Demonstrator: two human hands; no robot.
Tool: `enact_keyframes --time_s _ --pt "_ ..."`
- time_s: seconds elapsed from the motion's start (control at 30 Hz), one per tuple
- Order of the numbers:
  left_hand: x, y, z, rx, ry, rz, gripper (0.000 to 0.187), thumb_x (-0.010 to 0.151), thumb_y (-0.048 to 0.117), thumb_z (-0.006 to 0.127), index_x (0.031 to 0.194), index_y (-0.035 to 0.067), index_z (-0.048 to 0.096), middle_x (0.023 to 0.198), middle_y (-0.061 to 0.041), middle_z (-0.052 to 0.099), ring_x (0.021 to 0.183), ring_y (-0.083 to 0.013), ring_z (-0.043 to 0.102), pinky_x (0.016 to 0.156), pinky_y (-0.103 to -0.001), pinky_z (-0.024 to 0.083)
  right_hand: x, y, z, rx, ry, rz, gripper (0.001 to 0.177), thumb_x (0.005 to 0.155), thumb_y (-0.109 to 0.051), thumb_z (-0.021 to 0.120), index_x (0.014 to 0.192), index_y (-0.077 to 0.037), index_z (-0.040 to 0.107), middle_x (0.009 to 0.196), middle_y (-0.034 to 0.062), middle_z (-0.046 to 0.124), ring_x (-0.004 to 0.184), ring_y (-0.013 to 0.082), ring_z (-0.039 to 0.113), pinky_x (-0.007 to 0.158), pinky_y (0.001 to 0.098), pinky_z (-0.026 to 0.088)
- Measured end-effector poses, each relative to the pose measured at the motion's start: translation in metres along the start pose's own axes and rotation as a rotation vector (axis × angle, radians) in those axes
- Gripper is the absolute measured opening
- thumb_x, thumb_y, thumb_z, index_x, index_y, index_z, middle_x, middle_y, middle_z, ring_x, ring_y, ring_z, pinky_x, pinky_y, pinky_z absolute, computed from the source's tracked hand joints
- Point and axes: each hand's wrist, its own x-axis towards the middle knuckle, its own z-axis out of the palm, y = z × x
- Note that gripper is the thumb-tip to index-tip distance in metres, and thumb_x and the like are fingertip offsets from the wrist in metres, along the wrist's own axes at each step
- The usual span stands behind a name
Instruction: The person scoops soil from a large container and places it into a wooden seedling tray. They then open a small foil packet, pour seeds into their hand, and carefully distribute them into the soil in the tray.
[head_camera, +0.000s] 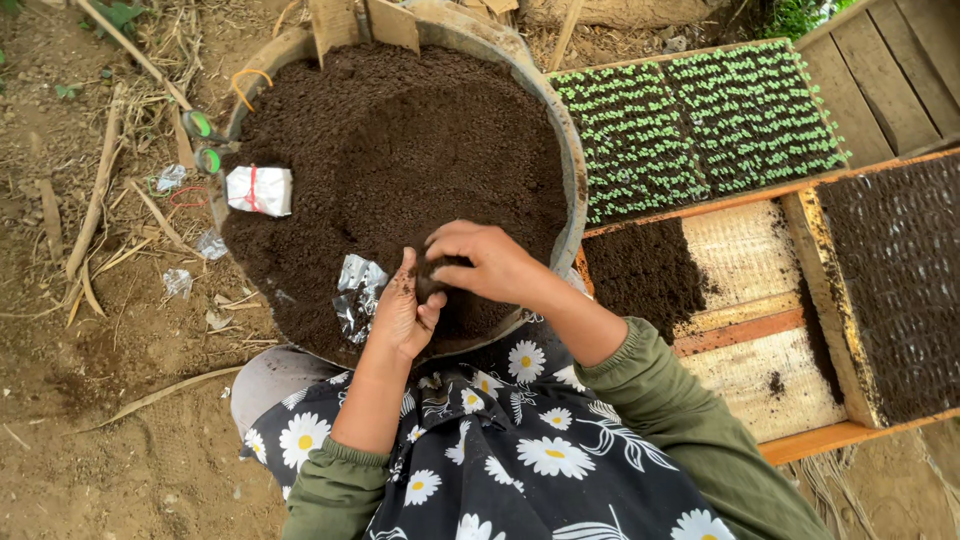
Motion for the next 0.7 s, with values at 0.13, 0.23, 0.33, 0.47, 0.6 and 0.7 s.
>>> enact_keyframes --time_s 0.13,0.23,0.33,0.47,0.6,0.7 --pt "-0.002 -0.004 -0.005 -0.074 -0.084 -0.151 0.031 0.083 0.044 0.052 0.096 0.016 0.055 0.074 -0.014 0.062 0.033 -0.0020 0.043 0.027 0.000 0.030 -0.004 -0.004 -0.016 0.046 -0.138 0.012 0.032 0.078 -0.026 0.065 0.106 -0.015 0.053 0.100 0.0101 0.057 0.101 0.0290 0.054 0.086 0.0460 0.042" --pt "-0.028 0.009 0.021 0.023 0.011 -0.344 0.042 0.083 0.052 0.049 0.094 0.012 0.056 0.069 -0.011 0.059 0.037 -0.0071 0.041 0.026 -0.009 0.031 -0.016 -0.013 -0.025 0.076 -0.372 -0.139 0.052 0.075 -0.032 0.064 0.118 -0.014 0.042 0.109 0.0176 0.055 0.105 0.0382 0.050 0.087 0.0537 0.041" --pt "-0.019 0.000 0.019 0.148 0.008 -0.527 0.053 0.081 0.063 0.050 0.076 0.011 0.051 0.048 -0.006 0.040 0.025 -0.0062 0.031 0.018 -0.009 0.024 -0.032 0.031 -0.014 0.049 -0.376 -0.213 0.043 0.081 -0.017 0.061 0.120 -0.015 0.046 0.109 0.0139 0.056 0.103 0.0353 0.053 0.085 0.0484 0.044" --pt "-0.013 0.000 0.019 0.429 -0.036 -0.464 0.028 0.090 0.035 0.030 0.099 0.010 0.039 0.076 -0.017 0.035 0.030 -0.0055 0.018 0.026 -0.014 0.009 -0.072 0.074 -0.030 -0.140 -0.170 -0.082 0.033 0.075 -0.017 0.061 0.107 -0.016 0.052 0.103 -0.0008 0.060 0.091 0.0173 0.058 0.075 0.0290 0.042" --pt "-0.037 0.017 0.021 0.757 0.067 -0.022 0.038 0.093 0.032 0.035 0.112 -0.001 0.041 0.105 -0.030 0.053 0.035 -0.0137 0.030 0.034 -0.018 0.014 -0.150 0.071 -0.087 -0.046 0.218 0.471 0.025 0.076 -0.007 0.059 0.099 -0.018 0.061 0.095 -0.0033 0.065 0.084 0.0100 0.061 0.074 0.0260 0.050" --pt "-0.007 0.043 -0.094 0.700 0.124 -0.022 0.029 0.086 0.035 0.041 0.110 0.020 0.049 0.112 -0.028 0.051 0.052 -0.0239 0.053 0.040 -0.019 0.037 -0.215 0.116 -0.108 -0.144 0.406 0.953 0.021 0.082 -0.017 0.057 0.103 -0.017 0.058 0.094 -0.0015 0.062 0.070 0.0081 0.053 0.059 0.0169 0.043"
